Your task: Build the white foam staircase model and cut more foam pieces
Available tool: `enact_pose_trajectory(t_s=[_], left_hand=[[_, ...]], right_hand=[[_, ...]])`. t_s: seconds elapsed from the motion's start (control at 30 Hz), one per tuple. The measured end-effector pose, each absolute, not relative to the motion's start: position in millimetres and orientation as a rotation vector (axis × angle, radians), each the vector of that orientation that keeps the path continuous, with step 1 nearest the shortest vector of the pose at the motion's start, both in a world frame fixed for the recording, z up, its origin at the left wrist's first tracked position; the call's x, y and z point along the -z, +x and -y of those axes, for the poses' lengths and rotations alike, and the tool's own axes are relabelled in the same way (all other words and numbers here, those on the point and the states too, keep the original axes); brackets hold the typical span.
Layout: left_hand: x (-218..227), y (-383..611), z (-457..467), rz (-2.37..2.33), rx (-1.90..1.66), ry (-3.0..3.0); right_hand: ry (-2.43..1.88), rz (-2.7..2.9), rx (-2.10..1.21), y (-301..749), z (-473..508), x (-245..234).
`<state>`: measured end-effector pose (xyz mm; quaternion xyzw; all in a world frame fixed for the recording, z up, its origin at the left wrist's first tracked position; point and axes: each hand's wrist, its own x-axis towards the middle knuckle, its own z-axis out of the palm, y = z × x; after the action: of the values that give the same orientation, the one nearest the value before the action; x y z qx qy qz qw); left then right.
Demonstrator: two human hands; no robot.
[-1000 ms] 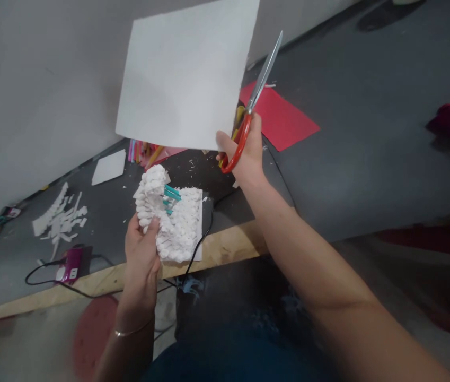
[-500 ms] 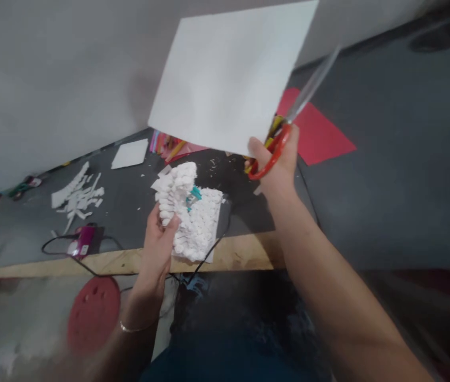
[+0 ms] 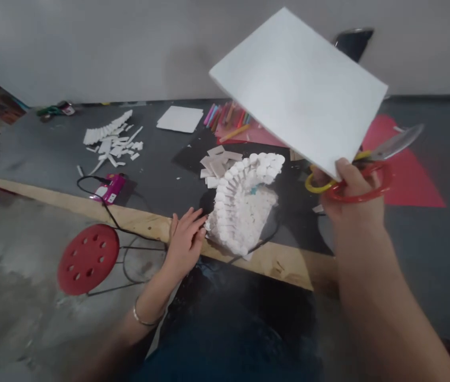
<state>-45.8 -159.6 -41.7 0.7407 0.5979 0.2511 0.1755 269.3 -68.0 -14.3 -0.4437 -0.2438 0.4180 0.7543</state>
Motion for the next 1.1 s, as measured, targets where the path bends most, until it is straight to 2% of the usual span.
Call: enact_pose_trajectory(t_s=[0.17, 0.33, 0.47, 1.1], left_hand=[[42, -48, 144, -1.539, -0.733, 2.162], [47, -46, 131, -1.471, -0.789, 2.128], [46, -44, 128, -1.437, -0.795, 2.118], [48, -11, 137, -1.641, -0.823, 2.153]], right_hand=[[-0.955, 0.618, -0.953, 255, 102, 16], [-0.979, 0.5, -0.849, 240, 127, 24], [-0.911, 0.474, -0.745, 249, 116, 33], [-0.8, 0.295, -0.792, 236, 89, 50]])
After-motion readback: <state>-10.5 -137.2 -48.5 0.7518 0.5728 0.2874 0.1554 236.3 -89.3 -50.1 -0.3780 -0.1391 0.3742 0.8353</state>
